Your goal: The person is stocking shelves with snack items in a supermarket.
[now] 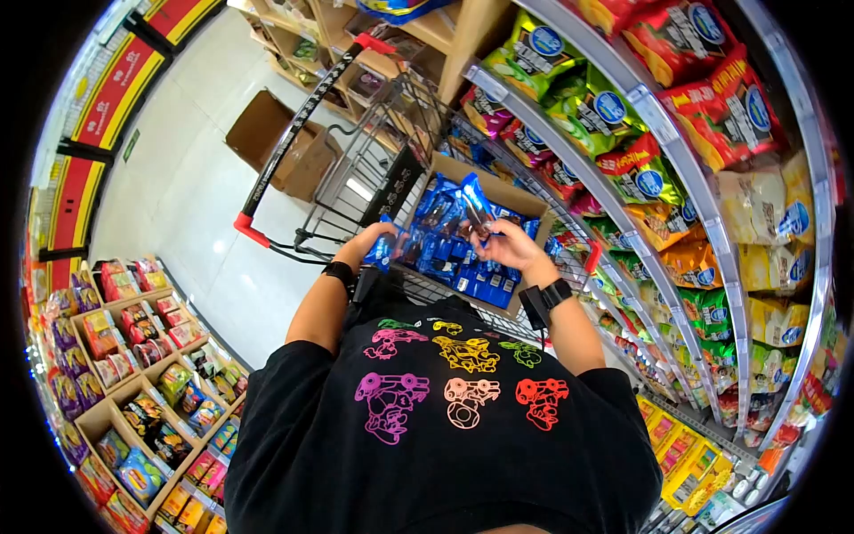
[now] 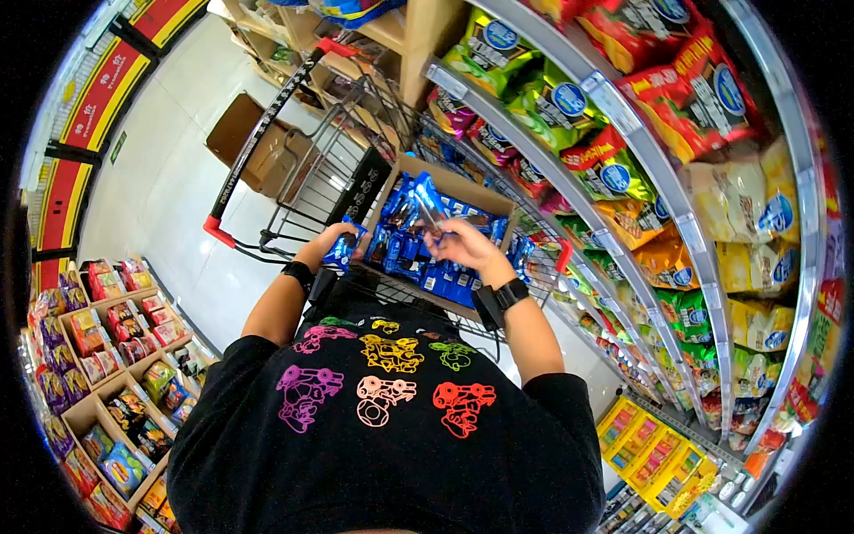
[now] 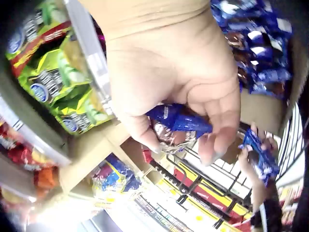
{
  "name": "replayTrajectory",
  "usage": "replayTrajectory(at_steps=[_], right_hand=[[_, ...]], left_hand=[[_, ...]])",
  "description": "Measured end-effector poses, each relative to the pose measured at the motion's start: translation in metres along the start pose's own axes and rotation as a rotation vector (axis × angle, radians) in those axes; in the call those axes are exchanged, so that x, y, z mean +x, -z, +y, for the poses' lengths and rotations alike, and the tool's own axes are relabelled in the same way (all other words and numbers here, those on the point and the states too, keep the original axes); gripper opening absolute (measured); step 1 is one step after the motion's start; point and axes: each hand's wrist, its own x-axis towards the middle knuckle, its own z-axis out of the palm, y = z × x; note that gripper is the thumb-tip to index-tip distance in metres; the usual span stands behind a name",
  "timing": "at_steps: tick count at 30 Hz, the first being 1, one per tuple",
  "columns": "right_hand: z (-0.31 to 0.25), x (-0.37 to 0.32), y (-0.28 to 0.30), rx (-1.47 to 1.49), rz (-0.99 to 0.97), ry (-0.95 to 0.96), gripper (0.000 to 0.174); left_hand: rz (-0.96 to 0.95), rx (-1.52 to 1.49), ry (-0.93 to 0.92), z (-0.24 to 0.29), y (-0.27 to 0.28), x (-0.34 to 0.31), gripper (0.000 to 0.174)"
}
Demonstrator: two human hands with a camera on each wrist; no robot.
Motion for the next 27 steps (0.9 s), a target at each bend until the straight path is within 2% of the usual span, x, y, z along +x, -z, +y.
replayTrajectory(at_steps=[1,2,3,5,6,7,9,10,12,14,16,17,18,21,22,25,26,27], right_hand=[[0.002,0.013,-0.012,0.246,-0.127,-0.049,0.029],[0.011,0.029,-0.015,0.339,-0.09,-0.052,0.032],[0.018,0.044,-0.016,0.411,-0.137,-0.08,0.032],[0.03,0.068,-0.018,0.548,-0.17,-0.141,0.032],[0.034,0.079,-0.021,0.553,-0.168,-0.164,0.029],[0.035,0.089,-0.026,0.55,-0.118,-0.187,0.026],[0.044,0.11,-0.032,0.346,0.067,-0.105,0.024],[0.048,0.117,-0.036,0.268,0.155,-0.108,0.024],[0.053,0.13,-0.045,0.11,0.325,-0.113,0.026],[0.06,0.146,-0.059,-0.168,0.471,-0.151,0.036],[0.065,0.155,-0.078,-0.514,0.591,-0.075,0.049],[0.07,0.161,-0.077,-0.662,0.575,-0.045,0.059],[0.07,0.164,-0.083,-0.724,0.588,-0.012,0.057],[0.069,0.165,-0.097,-0.994,0.645,0.055,0.053],[0.068,0.166,-0.098,-1.101,0.668,0.073,0.052],[0.069,0.169,-0.094,-1.403,0.737,0.044,0.051],[0.068,0.171,-0.092,-1.309,0.723,-0.047,0.047],[0.072,0.174,-0.086,-1.388,0.715,-0.026,0.044]], left_hand=[[-0.047,-0.106,0.006,-0.002,0.009,0.0,0.033],[-0.143,-0.198,-0.035,-0.005,0.02,0.004,0.037],[-0.236,-0.291,-0.075,-0.006,0.029,0.01,0.04],[-0.169,-0.362,-0.067,0.002,0.03,0.012,0.043],[-0.196,-0.305,-0.105,0.005,0.037,0.013,0.045],[-0.201,-0.404,-0.077,0.003,0.044,0.018,0.041],[-0.21,-0.59,-0.016,-0.001,0.053,0.027,0.034],[-0.17,-0.601,0.001,-0.003,0.054,0.029,0.04],[0.004,-0.668,0.019,-0.008,0.051,0.034,0.037],[0.164,-0.649,0.001,-0.016,0.058,0.04,0.031],[0.123,-0.61,-0.056,-0.016,0.06,0.039,0.029],[0.102,-0.592,-0.086,-0.017,0.06,0.039,0.027],[0.058,-0.61,-0.034,-0.005,0.044,0.021,0.025],[0.143,-0.562,0.005,-0.006,0.043,0.026,0.023],[0.157,-0.532,-0.008,-0.009,0.046,0.031,0.03],[0.191,-0.501,0.115,-0.016,0.049,0.04,0.029],[0.199,-0.426,0.122,-0.019,0.051,0.041,0.027],[0.222,-0.419,0.111,-0.02,0.049,0.039,0.027]])
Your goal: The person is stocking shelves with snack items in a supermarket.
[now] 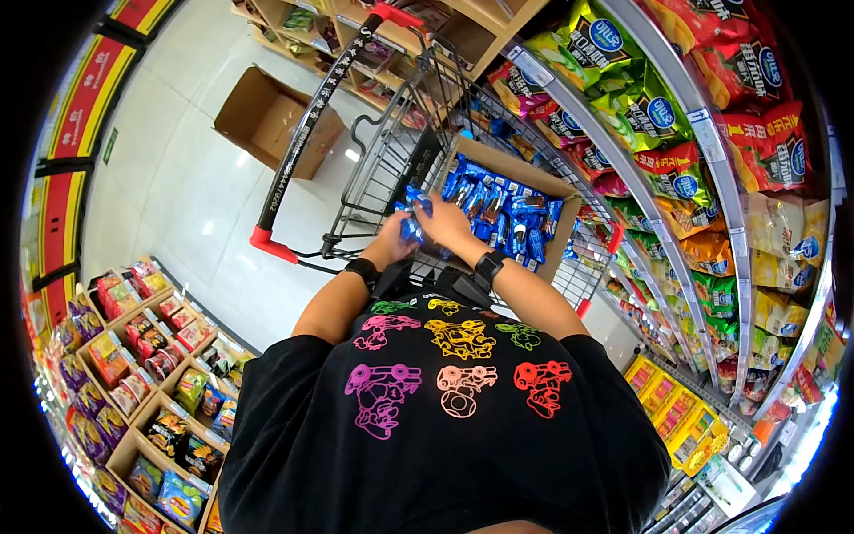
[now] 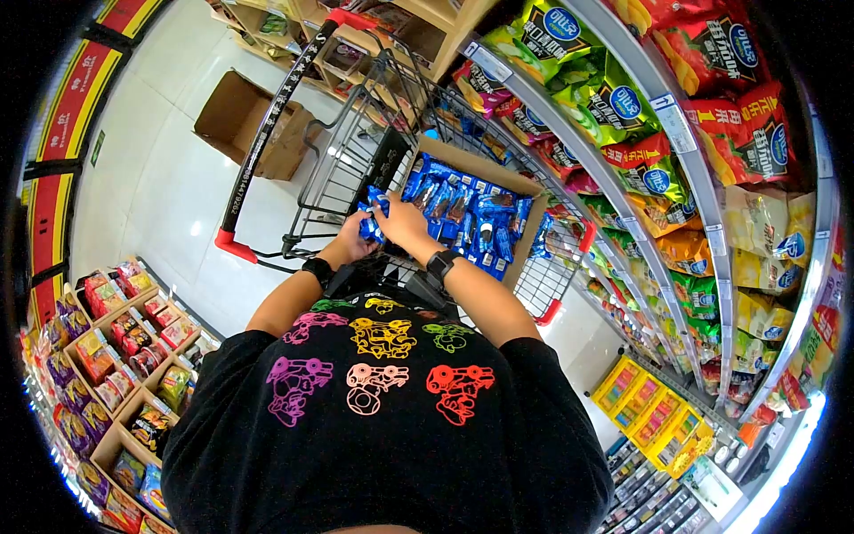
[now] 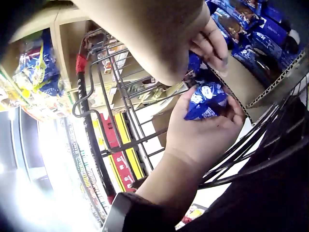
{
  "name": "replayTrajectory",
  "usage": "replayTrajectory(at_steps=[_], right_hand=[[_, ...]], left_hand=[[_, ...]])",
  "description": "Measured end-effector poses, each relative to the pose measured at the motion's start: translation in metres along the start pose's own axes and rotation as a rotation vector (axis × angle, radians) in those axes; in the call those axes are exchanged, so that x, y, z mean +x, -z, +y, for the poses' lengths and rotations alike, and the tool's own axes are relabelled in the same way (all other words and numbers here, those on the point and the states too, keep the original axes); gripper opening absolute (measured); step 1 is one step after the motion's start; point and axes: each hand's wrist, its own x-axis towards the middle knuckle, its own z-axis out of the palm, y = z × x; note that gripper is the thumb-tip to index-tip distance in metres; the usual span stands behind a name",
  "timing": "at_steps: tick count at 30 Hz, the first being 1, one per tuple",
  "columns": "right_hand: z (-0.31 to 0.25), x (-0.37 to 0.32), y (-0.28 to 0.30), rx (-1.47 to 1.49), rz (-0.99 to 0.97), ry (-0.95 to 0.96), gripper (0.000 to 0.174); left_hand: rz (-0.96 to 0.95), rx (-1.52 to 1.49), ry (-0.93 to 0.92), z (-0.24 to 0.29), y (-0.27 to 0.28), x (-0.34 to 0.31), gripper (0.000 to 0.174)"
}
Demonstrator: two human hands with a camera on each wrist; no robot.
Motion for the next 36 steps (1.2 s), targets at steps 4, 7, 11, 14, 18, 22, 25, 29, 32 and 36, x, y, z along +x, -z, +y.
replayTrajectory(at_steps=[4,7,11,14,18,22,25,29,32,36], right_hand=[[0.022,0.014,-0.025,-0.176,-0.047,0.077,0.033],[0.031,0.012,-0.037,-0.126,-0.096,0.15,0.028],[0.05,-0.009,-0.041,0.577,-0.151,0.067,0.032],[0.074,-0.033,-0.015,1.357,-0.248,-0.102,0.045],[0.123,-0.078,0.031,1.259,0.216,0.089,0.06],[0.217,-0.119,0.044,0.643,0.66,0.003,0.059],[0.26,-0.155,0.059,0.763,0.766,-0.261,0.055],[0.31,-0.17,0.082,0.655,0.831,-0.403,0.055],[0.327,-0.169,0.099,1.2,0.786,-0.46,0.052],[0.333,-0.156,0.105,0.755,0.867,-0.435,0.049]], left_hand=[[0.039,0.103,-0.067,0.0,0.0,-0.002,0.028],[0.073,0.234,-0.132,0.003,-0.004,-0.007,0.03],[0.06,0.436,-0.535,0.003,-0.038,-0.039,0.03],[-0.047,0.641,-0.764,-0.007,-0.068,-0.025,0.031],[-0.277,1.219,-0.859,-0.056,-0.138,-0.019,0.034],[-0.604,1.459,-0.631,-0.121,-0.197,-0.003,0.047],[-0.669,1.416,-0.362,-0.185,-0.224,0.026,0.05],[-0.721,1.343,-0.398,-0.243,-0.254,0.059,0.046],[-0.714,1.284,-0.396,-0.244,-0.269,0.047,0.043],[-0.664,1.307,-0.309,-0.216,-0.266,0.035,0.04]])
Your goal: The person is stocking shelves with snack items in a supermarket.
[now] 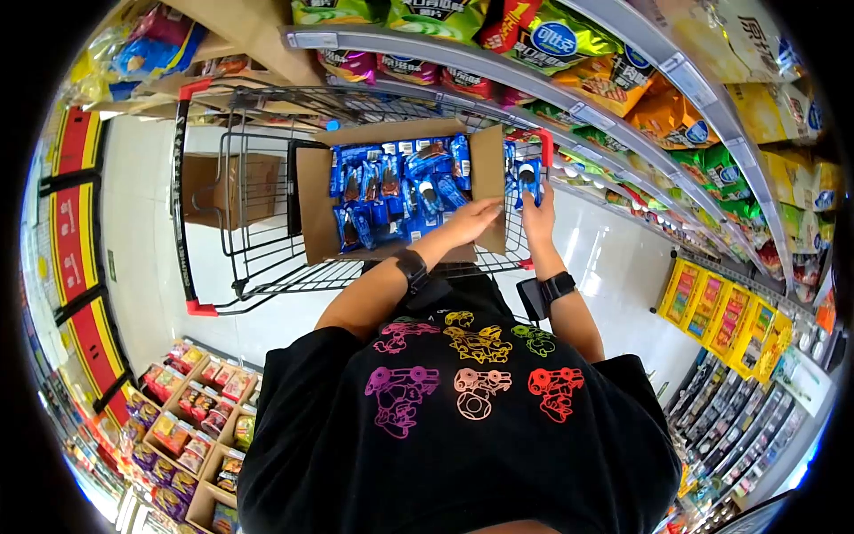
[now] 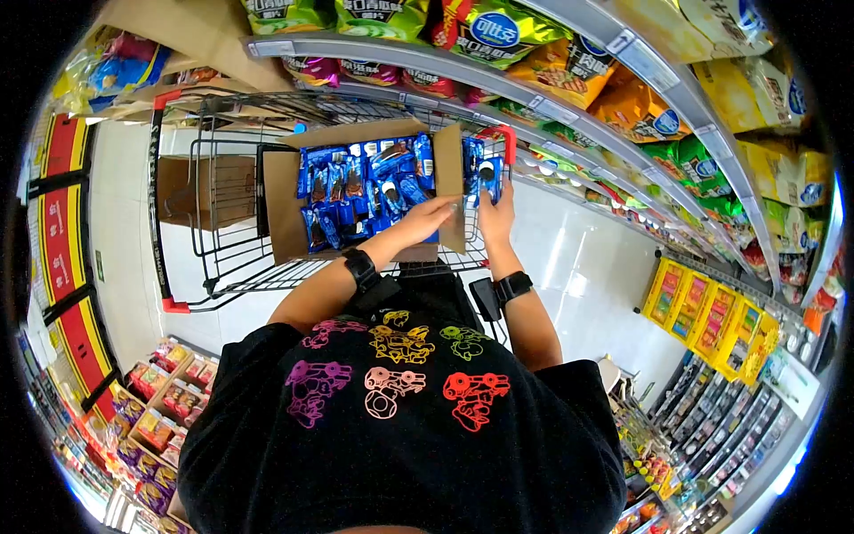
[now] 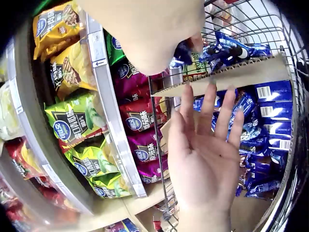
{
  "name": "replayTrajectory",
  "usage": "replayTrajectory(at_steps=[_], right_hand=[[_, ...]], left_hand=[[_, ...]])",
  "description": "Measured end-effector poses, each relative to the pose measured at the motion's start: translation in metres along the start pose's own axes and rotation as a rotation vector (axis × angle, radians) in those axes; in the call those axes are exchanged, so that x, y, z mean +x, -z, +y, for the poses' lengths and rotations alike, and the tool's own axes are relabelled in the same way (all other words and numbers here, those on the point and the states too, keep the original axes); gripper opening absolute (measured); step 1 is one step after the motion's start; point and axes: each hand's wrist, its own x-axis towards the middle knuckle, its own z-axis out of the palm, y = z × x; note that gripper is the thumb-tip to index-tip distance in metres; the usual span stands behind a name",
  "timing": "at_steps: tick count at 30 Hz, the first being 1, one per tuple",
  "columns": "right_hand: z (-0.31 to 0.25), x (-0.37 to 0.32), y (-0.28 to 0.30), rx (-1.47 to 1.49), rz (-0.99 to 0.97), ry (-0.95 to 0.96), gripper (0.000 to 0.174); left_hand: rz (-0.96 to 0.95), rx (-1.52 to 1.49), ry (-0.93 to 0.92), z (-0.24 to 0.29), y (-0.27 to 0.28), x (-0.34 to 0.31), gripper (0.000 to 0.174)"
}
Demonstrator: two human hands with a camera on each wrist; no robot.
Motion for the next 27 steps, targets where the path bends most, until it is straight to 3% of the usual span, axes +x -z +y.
replayTrajectory(at_steps=[2,4,6,8,10,12,13,17,20,21,24,26,27], right_hand=[[0.022,0.008,-0.009,-0.42,0.08,0.39,0.048],[-0.031,-0.014,-0.014,-0.456,0.039,0.546,0.043],[-0.07,-0.038,-0.027,-0.47,0.017,0.792,0.038],[-0.07,-0.059,-0.058,-0.288,-0.363,0.712,0.034],[-0.069,-0.075,-0.098,-0.406,-0.58,0.531,0.035],[-0.035,-0.073,-0.141,-0.56,-0.54,0.33,0.043],[-0.021,-0.067,-0.158,-0.758,-0.536,0.191,0.056],[-0.008,-0.052,-0.188,-0.832,-0.422,-0.08,0.065],[0.003,-0.053,-0.188,-0.787,-0.383,-0.055,0.07],[0.022,-0.049,-0.185,-0.742,-0.412,-0.106,0.077],[0.029,-0.046,-0.178,-0.497,-0.564,-0.159,0.071],[0.02,-0.051,-0.171,-0.164,-0.613,-0.279,0.067],[0.015,-0.057,-0.167,0.009,-0.637,-0.335,0.065]], left_hand=[[0.006,-0.001,-0.115,-0.015,0.019,-0.009,0.038],[-0.118,-0.139,-0.174,-0.034,0.034,-0.02,0.038],[-0.191,-0.227,-0.052,-0.025,0.045,-0.041,0.037],[-0.15,-0.284,0.066,-0.034,0.06,-0.052,0.037],[-0.001,-0.303,0.183,-0.075,0.078,-0.05,0.037],[0.311,0.048,0.209,-0.108,0.101,-0.048,0.039],[0.465,0.223,0.222,-0.123,0.108,-0.046,0.041],[0.489,-0.118,0.196,-0.157,0.125,-0.031,0.047],[0.462,-0.247,0.486,-0.138,0.125,-0.024,0.05],[0.32,-0.357,0.494,-0.118,0.132,-0.031,0.053],[0.27,-0.416,0.634,-0.1,0.133,-0.045,0.06],[0.245,-0.621,0.601,-0.1,0.132,-0.056,0.067],[0.281,-0.696,0.59,-0.084,0.132,-0.065,0.057]])
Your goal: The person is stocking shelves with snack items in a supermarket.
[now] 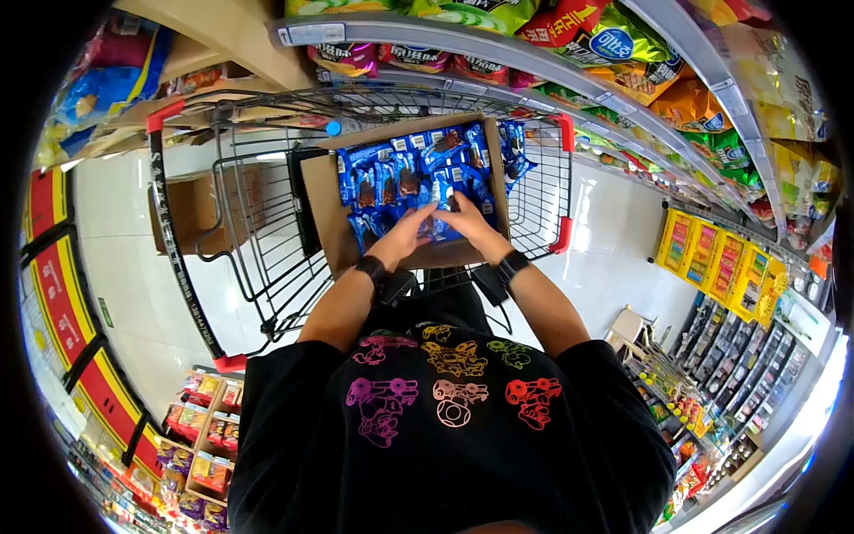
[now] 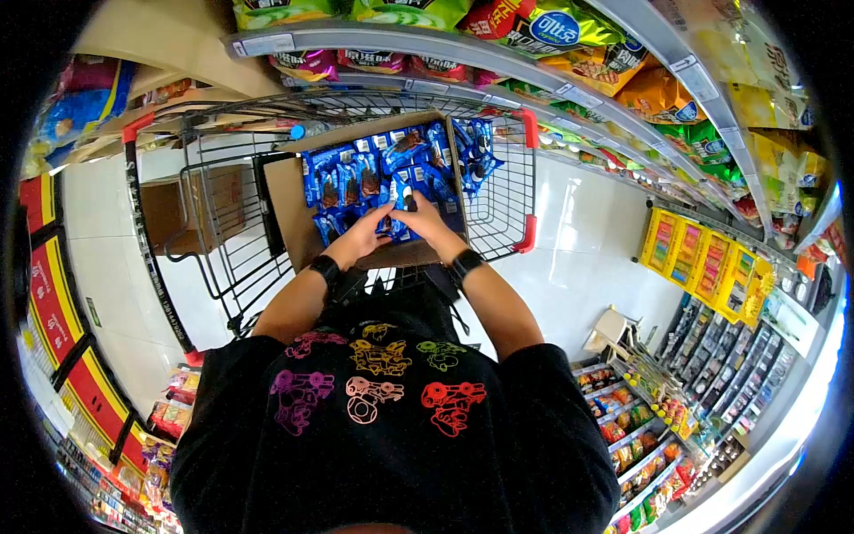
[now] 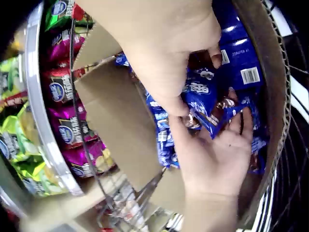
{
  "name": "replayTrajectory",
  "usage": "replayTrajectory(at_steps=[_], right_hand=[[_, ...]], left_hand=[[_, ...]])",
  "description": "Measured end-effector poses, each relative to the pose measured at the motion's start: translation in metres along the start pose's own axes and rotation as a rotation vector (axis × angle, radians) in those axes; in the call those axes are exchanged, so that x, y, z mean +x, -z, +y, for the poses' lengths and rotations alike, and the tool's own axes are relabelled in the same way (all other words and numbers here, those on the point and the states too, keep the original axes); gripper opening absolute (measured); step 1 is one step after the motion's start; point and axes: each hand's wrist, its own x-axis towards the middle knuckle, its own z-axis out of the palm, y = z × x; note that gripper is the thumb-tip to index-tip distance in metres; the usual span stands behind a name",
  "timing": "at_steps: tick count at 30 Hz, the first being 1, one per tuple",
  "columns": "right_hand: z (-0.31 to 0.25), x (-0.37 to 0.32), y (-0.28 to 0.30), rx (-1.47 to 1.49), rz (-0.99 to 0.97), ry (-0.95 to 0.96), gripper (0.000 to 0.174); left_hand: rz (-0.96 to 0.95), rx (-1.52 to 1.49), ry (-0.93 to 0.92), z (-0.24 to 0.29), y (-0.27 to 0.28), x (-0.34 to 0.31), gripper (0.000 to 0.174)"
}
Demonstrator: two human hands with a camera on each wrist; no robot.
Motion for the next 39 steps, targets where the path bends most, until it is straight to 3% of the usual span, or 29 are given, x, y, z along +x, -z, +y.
replayTrajectory(at_steps=[3,4,9,13,16,18,22,26,27,32,35,36,39], right_hand=[[-0.049,-0.055,0.01,0.421,-0.165,0.185,0.058],[-0.059,-0.07,0.016,0.508,-0.171,0.222,0.056],[-0.101,-0.12,0.05,0.671,-0.022,0.456,0.057],[-0.098,-0.121,0.081,0.383,0.101,0.649,0.058],[-0.105,-0.138,0.103,-0.15,0.44,0.705,0.065],[-0.107,-0.151,0.115,-0.397,0.566,0.765,0.067],[-0.084,-0.153,0.139,-0.375,0.465,0.771,0.064],[-0.027,-0.117,0.156,-0.133,0.479,0.511,0.062],[-0.027,-0.114,0.163,-0.148,0.47,0.308,0.058],[-0.026,-0.106,0.174,-0.598,0.807,0.664,0.049],[-0.036,-0.104,0.155,-0.239,0.473,0.708,0.04],[-0.04,-0.104,0.143,-0.202,0.405,0.728,0.034],[-0.05,-0.105,0.103,-0.291,0.256,0.82,0.033]], left_hand=[[-0.414,-0.231,-0.043,-0.001,0.02,-0.007,0.04],[-0.413,-0.247,-0.072,0.018,0.002,-0.039,0.025],[-0.504,-0.278,-0.178,0.042,-0.048,-0.077,0.024],[-0.531,-0.255,-0.239,0.044,-0.088,-0.084,0.025],[-0.588,-0.184,-0.262,0.038,-0.106,-0.077,0.027],[-0.482,-0.19,-0.253,0.031,-0.126,-0.079,0.024],[-0.319,-0.184,-0.225,0.013,-0.151,-0.072,0.021],[-0.209,-0.097,-0.226,-0.005,-0.164,-0.051,0.025],[-0.197,-0.089,-0.229,-0.007,-0.172,-0.052,0.025],[-0.219,-0.149,-0.263,-0.019,-0.17,-0.048,0.027],[-0.262,-0.148,-0.265,-0.019,-0.16,-0.049,0.027],[-0.137,-0.179,-0.298,-0.023,-0.153,-0.046,0.026],[-0.132,-0.195,-0.623,-0.014,-0.13,-0.057,0.023]])
